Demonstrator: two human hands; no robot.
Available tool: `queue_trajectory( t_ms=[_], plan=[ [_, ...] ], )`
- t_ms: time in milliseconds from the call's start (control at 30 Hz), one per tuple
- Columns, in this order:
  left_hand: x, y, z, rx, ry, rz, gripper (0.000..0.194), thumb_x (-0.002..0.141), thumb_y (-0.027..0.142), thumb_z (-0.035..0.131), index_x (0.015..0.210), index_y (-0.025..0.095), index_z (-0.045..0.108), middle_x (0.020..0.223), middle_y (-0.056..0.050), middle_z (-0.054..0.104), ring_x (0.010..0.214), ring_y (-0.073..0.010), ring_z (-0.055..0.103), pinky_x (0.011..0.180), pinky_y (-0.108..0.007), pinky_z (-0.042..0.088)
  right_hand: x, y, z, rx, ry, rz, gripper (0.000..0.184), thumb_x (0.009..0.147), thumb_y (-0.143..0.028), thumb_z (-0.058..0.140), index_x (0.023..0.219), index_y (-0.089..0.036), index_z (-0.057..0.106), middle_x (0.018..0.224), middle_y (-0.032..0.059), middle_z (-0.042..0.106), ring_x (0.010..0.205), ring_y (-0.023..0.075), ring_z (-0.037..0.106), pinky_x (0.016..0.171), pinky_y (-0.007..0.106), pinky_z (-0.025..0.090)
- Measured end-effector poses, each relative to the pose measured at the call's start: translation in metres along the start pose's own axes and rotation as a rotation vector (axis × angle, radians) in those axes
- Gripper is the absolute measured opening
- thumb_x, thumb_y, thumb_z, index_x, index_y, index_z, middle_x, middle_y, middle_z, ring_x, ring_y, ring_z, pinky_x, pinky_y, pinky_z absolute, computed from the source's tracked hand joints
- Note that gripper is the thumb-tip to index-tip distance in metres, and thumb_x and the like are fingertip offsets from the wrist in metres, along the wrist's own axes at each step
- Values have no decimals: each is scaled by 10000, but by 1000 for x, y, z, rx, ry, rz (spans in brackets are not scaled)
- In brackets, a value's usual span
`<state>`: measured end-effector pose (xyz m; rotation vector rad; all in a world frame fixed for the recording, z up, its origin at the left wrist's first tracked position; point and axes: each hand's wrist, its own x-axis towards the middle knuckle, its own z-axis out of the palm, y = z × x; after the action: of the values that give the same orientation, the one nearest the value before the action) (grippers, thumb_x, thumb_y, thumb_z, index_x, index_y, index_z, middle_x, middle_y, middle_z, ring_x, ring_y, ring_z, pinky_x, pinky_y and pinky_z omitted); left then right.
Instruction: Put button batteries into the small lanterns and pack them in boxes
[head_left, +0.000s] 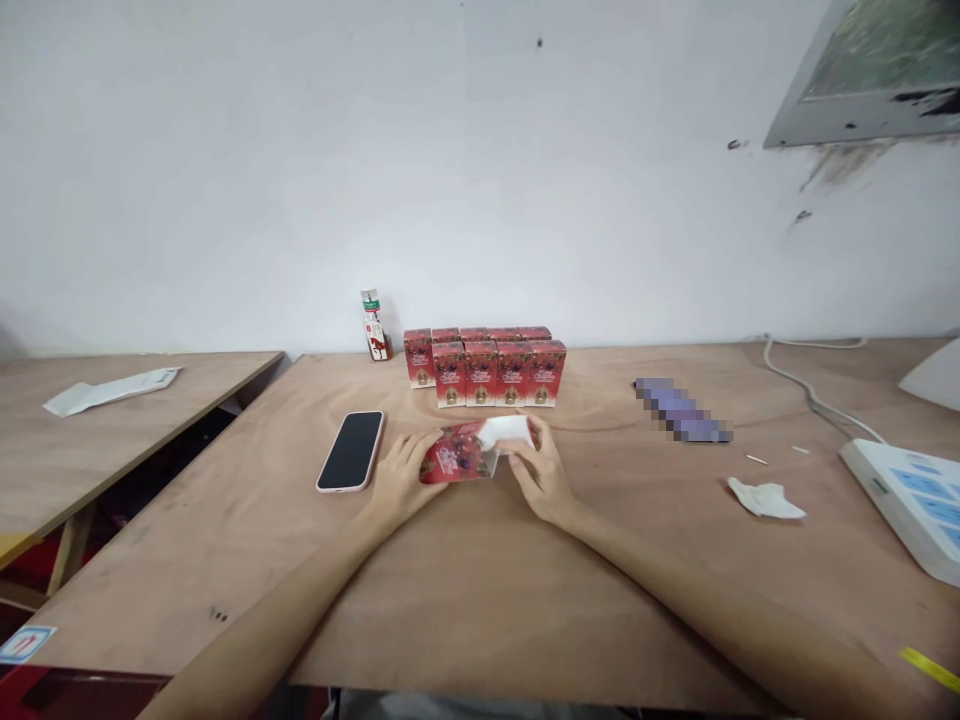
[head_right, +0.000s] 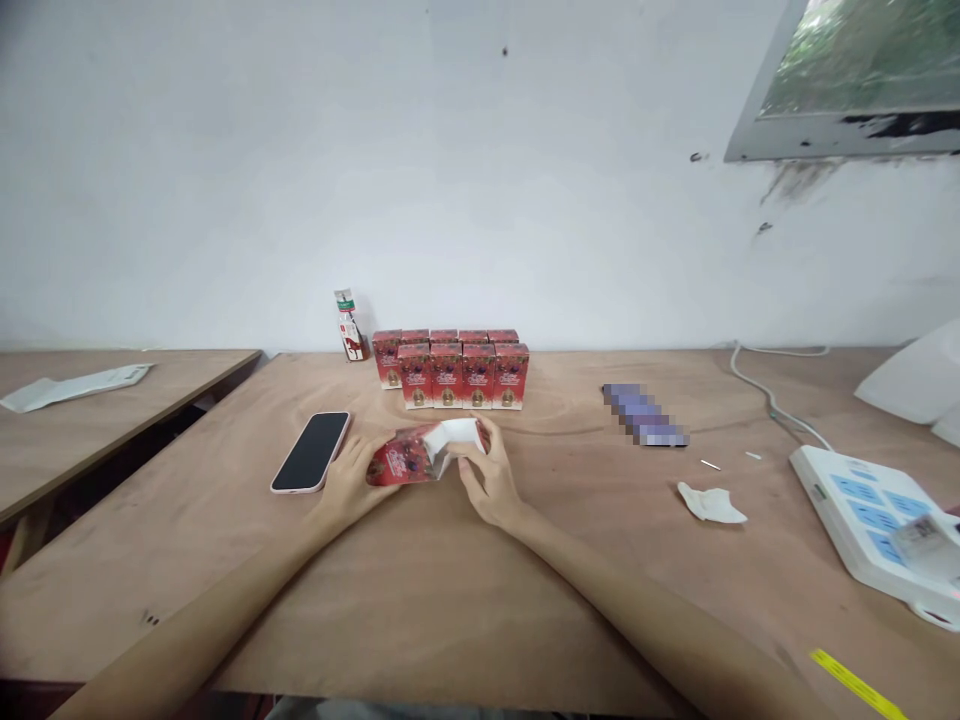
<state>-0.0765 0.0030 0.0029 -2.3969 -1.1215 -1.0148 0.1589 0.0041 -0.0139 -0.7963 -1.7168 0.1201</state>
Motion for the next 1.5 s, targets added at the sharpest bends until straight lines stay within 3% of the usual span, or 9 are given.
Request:
queue_trajectory(
  t_ms=[200, 367, 600, 767, 867, 1067, 1233, 1400, 1500],
  plan=[
    [1, -3, 0, 44, 3, -13, 556, 739, 336, 684, 1232, 179, 482, 1100, -84, 646, 992, -233, 584, 849, -352, 511, 0, 4, 3, 16, -29, 81, 354, 860, -353, 492, 585, -190, 644, 1117, 109, 482, 1091, 252, 480, 938, 430, 407],
    [-1, 5, -2, 174, -18, 95, 559, 790, 344, 627, 1297, 190, 449, 1185, -97, 619, 1095, -244, 549, 801, -324, 531, 0, 10, 9, 167, -60, 294, 175, 745, -376, 631, 699, -220, 697, 1060, 87, 558, 1042, 241, 515, 946, 389, 394],
    [0, 14, -3, 406, -4, 229, 458, 840, 235, 530, 1294, 204, 479, 1187, -98, 621, 1124, -251, 541, 732, -288, 523, -5, 22, 21, 373, -66, 620, 182, 642, -388, 678, 625, -209, 709, 833, 40, 624, 922, 236, 561, 851, 365, 439],
    [7, 0, -9, 379, -54, 151, 478, 860, 334, 514, 1309, 179, 462, 1219, -124, 597, 1149, -255, 522, 844, -330, 497, 0, 21, 20, 414, 80, 750, 210, 577, -421, 737, 624, -218, 717, 1058, 58, 593, 1087, 252, 512, 955, 370, 383],
    [10, -10, -14, 354, -68, 67, 473, 859, 382, 514, 1295, 201, 481, 1227, -128, 590, 1152, -260, 522, 859, -335, 483, 5, 27, 19, 507, 217, 794, 220, 543, -413, 765, 610, -214, 699, 1084, 74, 596, 1134, 259, 498, 950, 378, 400],
    [14, -16, -20, 154, -47, -272, 509, 737, 331, 658, 1215, 213, 528, 1186, -113, 600, 1073, -290, 550, 810, -362, 486, 33, 54, 0, 659, 367, 831, 254, 598, -442, 680, 630, -201, 606, 756, 41, 655, 759, 186, 629, 710, 347, 535],
    [21, -18, -22, -287, 229, -665, 564, 633, 284, 733, 1138, 150, 523, 1107, -126, 604, 1036, -310, 560, 879, -412, 452, 78, 54, -24, 569, 412, 750, 201, 591, -361, 688, 596, -185, 592, 798, 42, 653, 757, 175, 617, 644, 298, 531],
    [27, -17, -17, -963, 466, -983, 526, 603, 409, 743, 1019, 172, 525, 988, -50, 643, 879, -197, 633, 780, -297, 498, 104, 32, -18, 184, 201, 401, 75, 604, -236, 658, 571, -171, 641, 896, 67, 609, 846, 194, 592, 714, 334, 528],
    [30, -14, -14, -1286, 492, -1202, 374, 651, 406, 695, 878, 142, 558, 789, -17, 662, 675, -147, 639, 668, -250, 508, 107, 25, 0, 59, 66, 243, 97, 662, -220, 611, 580, -177, 639, 899, 62, 592, 790, 177, 596, 676, 333, 532]
  ],
)
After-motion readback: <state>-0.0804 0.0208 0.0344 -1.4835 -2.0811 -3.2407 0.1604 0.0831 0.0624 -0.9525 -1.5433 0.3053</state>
